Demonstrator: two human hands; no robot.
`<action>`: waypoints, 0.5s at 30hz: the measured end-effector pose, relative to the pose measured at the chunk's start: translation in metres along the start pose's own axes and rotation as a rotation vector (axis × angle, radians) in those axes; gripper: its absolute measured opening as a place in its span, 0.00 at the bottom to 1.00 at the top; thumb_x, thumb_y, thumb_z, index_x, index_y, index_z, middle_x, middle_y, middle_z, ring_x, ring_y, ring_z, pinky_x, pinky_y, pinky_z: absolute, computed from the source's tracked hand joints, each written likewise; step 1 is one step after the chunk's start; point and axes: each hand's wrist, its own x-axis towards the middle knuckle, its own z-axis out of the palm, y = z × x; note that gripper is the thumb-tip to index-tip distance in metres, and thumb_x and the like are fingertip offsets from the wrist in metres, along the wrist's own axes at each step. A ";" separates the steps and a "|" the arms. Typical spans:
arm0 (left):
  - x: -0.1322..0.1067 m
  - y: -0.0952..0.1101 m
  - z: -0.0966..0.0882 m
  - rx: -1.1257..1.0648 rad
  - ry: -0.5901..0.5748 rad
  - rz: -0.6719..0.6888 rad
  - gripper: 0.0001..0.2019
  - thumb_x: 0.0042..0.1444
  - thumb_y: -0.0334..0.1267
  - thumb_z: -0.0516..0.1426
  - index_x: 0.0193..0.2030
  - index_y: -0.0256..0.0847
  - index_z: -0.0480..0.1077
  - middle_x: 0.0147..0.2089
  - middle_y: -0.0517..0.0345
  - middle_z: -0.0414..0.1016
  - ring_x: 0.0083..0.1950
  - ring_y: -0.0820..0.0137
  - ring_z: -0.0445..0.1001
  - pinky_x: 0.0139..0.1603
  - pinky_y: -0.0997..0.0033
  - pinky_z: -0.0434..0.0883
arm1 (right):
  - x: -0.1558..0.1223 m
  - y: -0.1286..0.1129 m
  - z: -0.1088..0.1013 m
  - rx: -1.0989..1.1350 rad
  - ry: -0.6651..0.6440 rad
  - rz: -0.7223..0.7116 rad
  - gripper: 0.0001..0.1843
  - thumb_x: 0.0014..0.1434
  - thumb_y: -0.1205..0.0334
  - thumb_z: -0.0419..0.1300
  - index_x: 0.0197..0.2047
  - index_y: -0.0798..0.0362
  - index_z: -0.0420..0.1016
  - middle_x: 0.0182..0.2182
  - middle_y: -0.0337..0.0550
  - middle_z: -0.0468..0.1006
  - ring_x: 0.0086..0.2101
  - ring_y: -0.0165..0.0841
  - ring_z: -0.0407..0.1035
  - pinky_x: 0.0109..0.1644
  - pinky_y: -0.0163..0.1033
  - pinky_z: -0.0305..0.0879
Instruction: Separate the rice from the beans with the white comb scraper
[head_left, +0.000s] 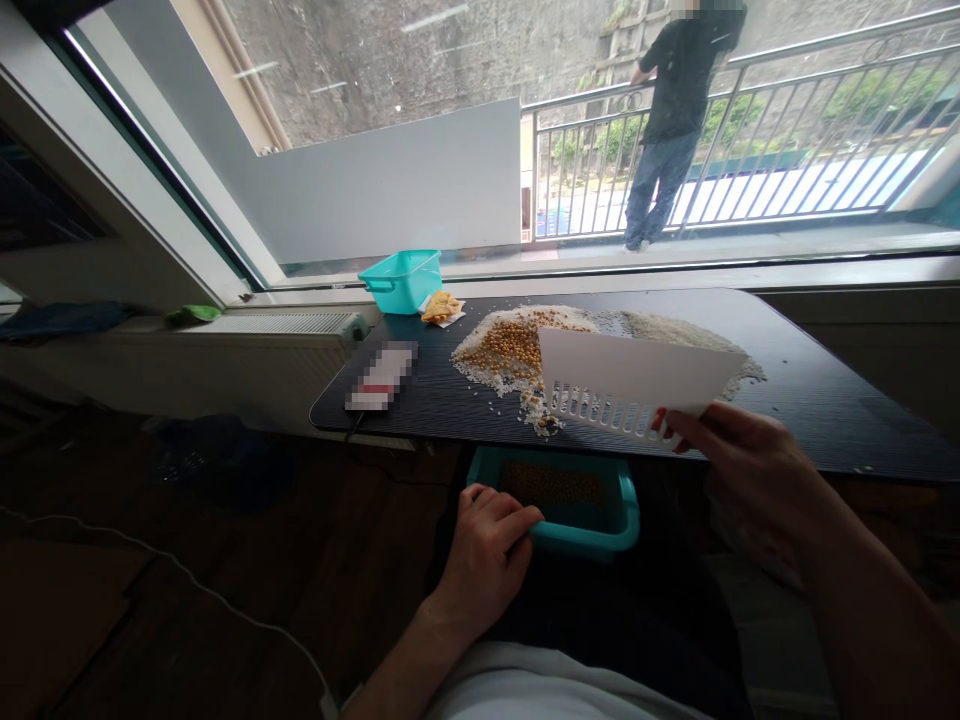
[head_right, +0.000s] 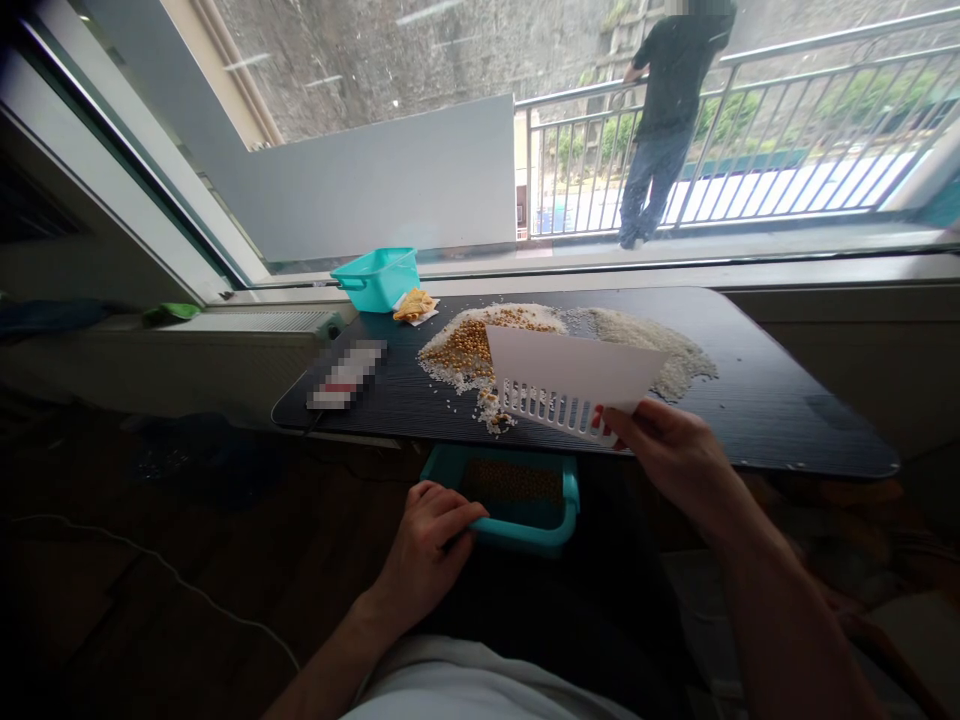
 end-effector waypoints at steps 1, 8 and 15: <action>0.000 0.000 0.000 -0.001 0.002 0.000 0.12 0.59 0.26 0.54 0.41 0.44 0.77 0.35 0.57 0.79 0.39 0.65 0.74 0.52 0.55 0.63 | 0.000 0.000 0.000 0.009 -0.002 0.004 0.31 0.30 0.26 0.68 0.18 0.48 0.77 0.19 0.40 0.75 0.24 0.34 0.68 0.32 0.42 0.69; 0.000 -0.001 0.000 0.007 -0.005 -0.001 0.13 0.60 0.26 0.54 0.41 0.44 0.77 0.36 0.56 0.79 0.40 0.65 0.75 0.53 0.55 0.63 | -0.005 0.004 -0.005 0.023 -0.020 0.033 0.27 0.35 0.31 0.70 0.23 0.49 0.80 0.22 0.42 0.78 0.26 0.37 0.70 0.29 0.40 0.68; 0.000 -0.002 0.001 -0.024 0.015 0.022 0.13 0.59 0.25 0.54 0.42 0.43 0.77 0.35 0.57 0.78 0.39 0.66 0.74 0.52 0.57 0.62 | -0.002 0.008 -0.003 -0.013 -0.052 0.006 0.31 0.30 0.26 0.68 0.22 0.48 0.81 0.22 0.43 0.80 0.26 0.37 0.71 0.31 0.42 0.72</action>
